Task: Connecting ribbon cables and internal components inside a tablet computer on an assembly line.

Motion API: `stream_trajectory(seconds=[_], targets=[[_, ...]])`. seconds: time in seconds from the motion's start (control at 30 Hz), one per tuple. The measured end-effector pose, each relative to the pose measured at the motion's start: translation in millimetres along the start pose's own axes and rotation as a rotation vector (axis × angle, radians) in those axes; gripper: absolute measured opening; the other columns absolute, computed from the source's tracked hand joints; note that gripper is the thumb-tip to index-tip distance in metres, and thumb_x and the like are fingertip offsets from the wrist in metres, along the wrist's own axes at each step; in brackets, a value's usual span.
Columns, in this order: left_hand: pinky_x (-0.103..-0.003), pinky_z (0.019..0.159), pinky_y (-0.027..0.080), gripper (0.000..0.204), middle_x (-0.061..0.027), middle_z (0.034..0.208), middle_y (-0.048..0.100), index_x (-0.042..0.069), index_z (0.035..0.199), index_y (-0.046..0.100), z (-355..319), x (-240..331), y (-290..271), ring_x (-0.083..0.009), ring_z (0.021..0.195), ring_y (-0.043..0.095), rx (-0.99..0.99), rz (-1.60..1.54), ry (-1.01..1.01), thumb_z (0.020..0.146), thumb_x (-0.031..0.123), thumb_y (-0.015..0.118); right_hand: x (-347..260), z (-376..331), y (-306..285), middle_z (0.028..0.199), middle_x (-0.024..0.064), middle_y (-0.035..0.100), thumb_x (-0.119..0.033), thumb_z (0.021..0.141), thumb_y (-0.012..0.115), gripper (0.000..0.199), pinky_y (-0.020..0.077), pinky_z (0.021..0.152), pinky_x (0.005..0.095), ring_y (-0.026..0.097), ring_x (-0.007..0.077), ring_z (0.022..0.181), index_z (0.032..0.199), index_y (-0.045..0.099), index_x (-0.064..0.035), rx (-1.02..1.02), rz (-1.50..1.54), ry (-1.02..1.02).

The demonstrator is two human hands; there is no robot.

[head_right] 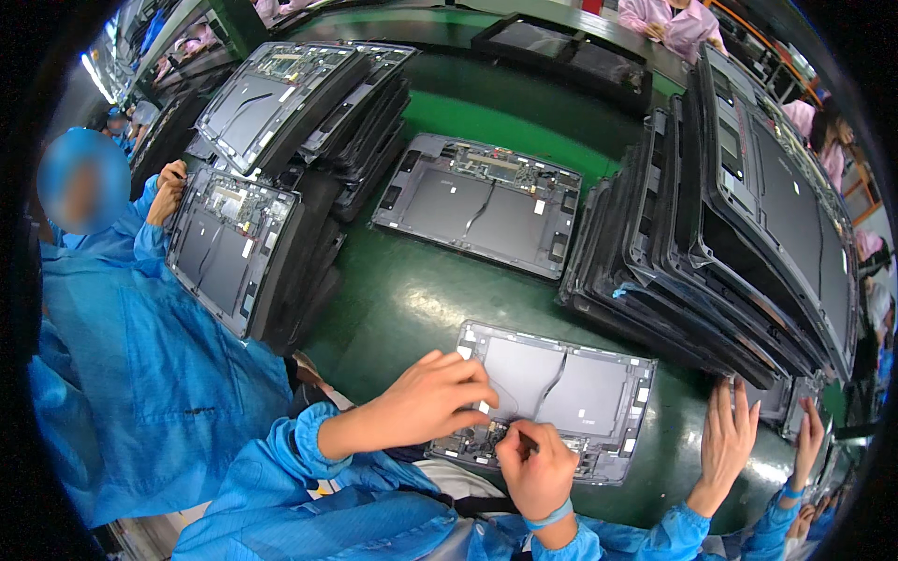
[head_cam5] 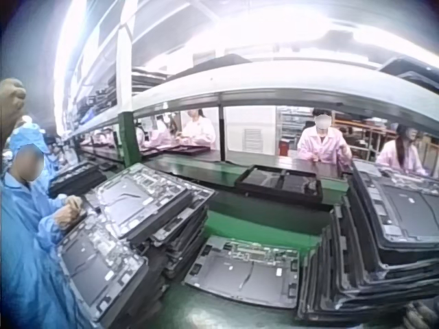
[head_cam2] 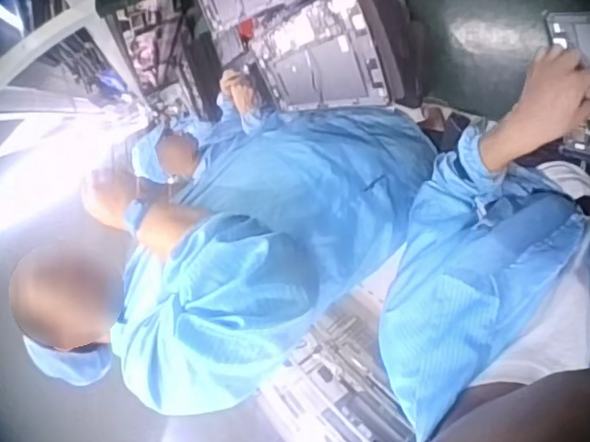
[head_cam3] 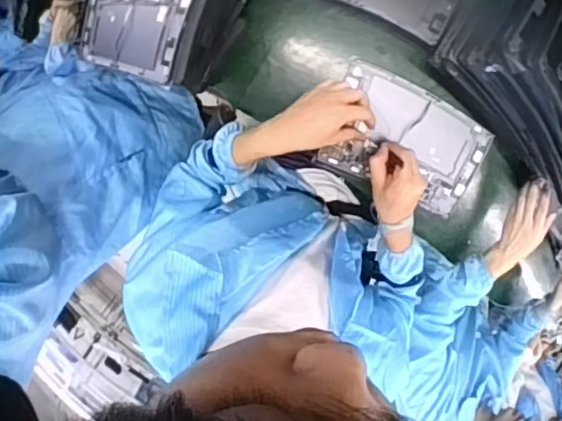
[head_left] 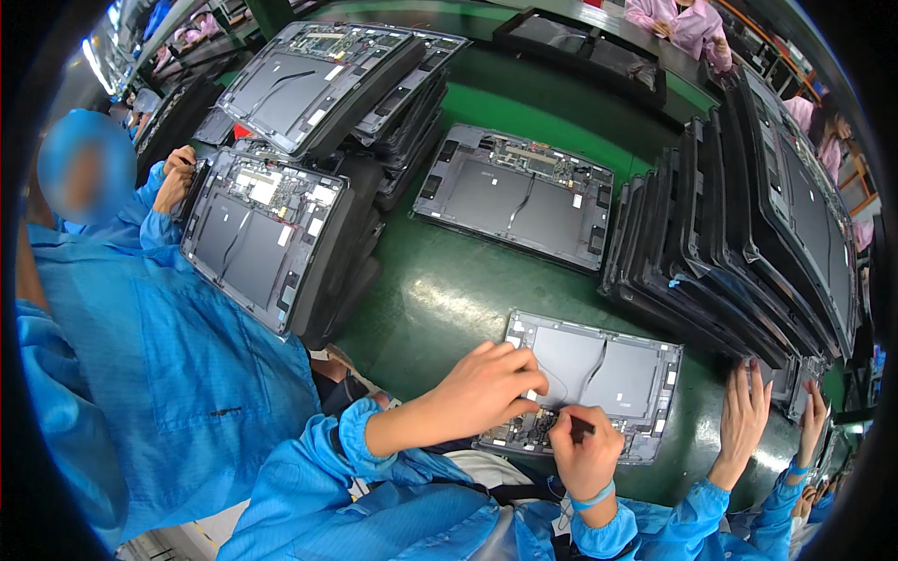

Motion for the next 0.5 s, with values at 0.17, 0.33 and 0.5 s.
stream_trajectory(seconds=[0.17, 0.33, 0.5], targets=[[-0.041, 0.073, 0.051, 0.024, -0.0031, 0.096, 0.058, 0.013, 0.094, 0.061, 23, -12, 19, -0.0257, 0.099, 0.063, -0.319, 0.106, -0.19, 0.08, 0.025, 0.077, 30, 1, 7, 0.075, 0.0098, 0.067, 0.001, 0.082, 0.071, 0.007, 0.0506, 0.052, 0.0277, 0.064, 0.0134, 0.058, 0.086, 0.064, 0.0027, -0.04, 0.165, 0.207], [-0.041, 0.074, 0.051, 0.025, -0.0051, 0.099, 0.058, 0.012, 0.093, 0.06, 27, -9, 17, -0.0254, 0.102, 0.064, -0.378, 0.121, -0.184, 0.079, 0.022, 0.078, 46, -8, 12, 0.074, 0.0076, 0.064, 0.003, 0.084, 0.069, 0.005, 0.0489, 0.051, 0.0242, 0.061, 0.0094, 0.057, 0.087, 0.066, 0.003, -0.034, 0.353, 0.305], [-0.04, 0.082, 0.051, 0.025, -0.0051, 0.108, 0.058, 0.013, 0.101, 0.065, -9, -3, 1, -0.0247, 0.106, 0.062, -0.136, 0.021, 0.107, 0.079, 0.018, 0.078, 29, -2, 3, 0.074, 0.007, 0.063, 0.004, 0.083, 0.069, 0.005, 0.0478, 0.05, 0.023, 0.061, 0.0089, 0.057, 0.087, 0.066, 0.0026, -0.005, 0.285, 0.21]])
Point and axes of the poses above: each hand's wrist, its own z-axis towards the middle knuckle, its own y-axis out of the palm, x = y × z, the point moved 10 cm from there along z, towards the middle knuckle
